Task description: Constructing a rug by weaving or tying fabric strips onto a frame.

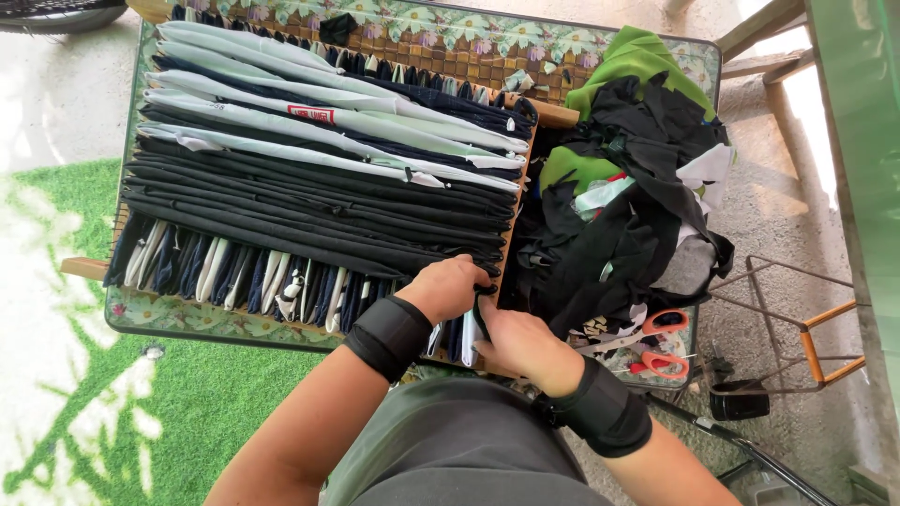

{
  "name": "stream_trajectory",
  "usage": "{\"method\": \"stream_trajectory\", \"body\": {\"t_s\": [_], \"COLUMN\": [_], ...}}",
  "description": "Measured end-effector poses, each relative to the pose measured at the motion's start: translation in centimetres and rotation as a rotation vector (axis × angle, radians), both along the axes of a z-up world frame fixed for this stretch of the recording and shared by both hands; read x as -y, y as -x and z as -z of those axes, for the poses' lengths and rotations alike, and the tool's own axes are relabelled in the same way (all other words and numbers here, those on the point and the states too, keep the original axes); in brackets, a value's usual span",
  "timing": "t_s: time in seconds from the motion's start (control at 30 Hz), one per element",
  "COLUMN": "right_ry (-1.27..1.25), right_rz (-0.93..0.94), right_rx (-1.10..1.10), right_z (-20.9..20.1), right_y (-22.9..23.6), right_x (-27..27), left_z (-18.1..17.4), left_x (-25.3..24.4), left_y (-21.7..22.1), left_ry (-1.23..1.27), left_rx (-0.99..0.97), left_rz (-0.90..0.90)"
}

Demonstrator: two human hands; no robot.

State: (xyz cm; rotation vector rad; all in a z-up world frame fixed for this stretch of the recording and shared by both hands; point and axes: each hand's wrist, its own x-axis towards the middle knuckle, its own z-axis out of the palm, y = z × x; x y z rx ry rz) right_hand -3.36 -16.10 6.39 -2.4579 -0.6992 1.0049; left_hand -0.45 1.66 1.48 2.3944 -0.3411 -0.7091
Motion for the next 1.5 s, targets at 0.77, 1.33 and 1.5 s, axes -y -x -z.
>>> {"method": "stream_trajectory", "body": {"t_s": [0.77,1.33,1.5], "right_ry": [-0.666,-0.389,0.086], "right_rz": [1.238,0.703,0.155], "right_rx": [-1.012,0.073,0.390], "right_z": [4.8,-1.2,-3.8], "right_y": [-0.1,2.1,3.2], "right_x": [-2.6,-2.7,1.6], "left_z": [-6.8,-4.4,-6.7], "left_x": [-4.9,-7.6,-13.2], "left_y": [3.9,4.5,1.9], "left_ry": [0.307,-0.099,0.079], "left_rx": [0.498,0.416,0.332], "left_rz": [0.524,0.701,0.470]}}
